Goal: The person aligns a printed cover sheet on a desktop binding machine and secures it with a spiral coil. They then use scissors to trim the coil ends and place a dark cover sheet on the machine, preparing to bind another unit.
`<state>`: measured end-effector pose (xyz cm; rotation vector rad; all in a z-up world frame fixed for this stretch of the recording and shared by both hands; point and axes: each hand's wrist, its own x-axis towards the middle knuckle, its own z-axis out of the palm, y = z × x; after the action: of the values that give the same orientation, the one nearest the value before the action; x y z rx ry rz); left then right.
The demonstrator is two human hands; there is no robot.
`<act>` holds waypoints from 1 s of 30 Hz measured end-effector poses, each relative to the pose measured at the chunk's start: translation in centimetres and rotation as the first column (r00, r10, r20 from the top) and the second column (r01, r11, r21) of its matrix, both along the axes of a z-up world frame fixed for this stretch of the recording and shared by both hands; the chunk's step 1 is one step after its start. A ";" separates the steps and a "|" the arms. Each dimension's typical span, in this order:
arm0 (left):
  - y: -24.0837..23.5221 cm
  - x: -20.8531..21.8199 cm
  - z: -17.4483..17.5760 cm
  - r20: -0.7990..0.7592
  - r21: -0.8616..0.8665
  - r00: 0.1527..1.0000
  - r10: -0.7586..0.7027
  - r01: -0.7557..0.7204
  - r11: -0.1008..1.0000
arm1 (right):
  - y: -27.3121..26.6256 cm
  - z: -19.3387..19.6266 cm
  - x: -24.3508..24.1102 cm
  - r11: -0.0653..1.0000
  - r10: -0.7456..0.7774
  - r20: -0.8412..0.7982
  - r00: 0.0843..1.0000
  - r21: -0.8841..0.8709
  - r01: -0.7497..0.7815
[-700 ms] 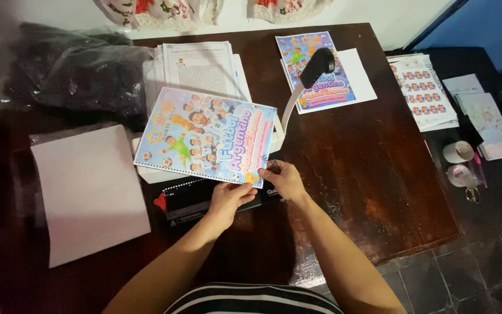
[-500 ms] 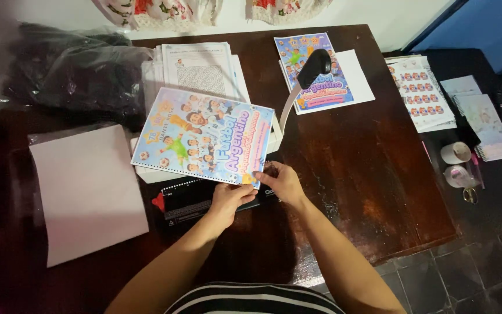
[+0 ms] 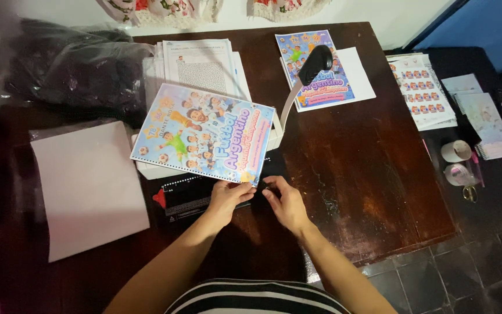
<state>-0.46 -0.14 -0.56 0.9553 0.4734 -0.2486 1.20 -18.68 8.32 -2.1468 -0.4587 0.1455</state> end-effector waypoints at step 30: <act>22.8 7.8 9.9 0.219 0.747 0.949 -0.226 -0.014 0.665 | -0.6 -0.6 4.8 0.938 0.026 -0.206 0.978 0.343 0.047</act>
<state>7.30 22.66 9.34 1.8127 0.2247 0.0039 5.96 -19.29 7.70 -1.7652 -0.3230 0.2612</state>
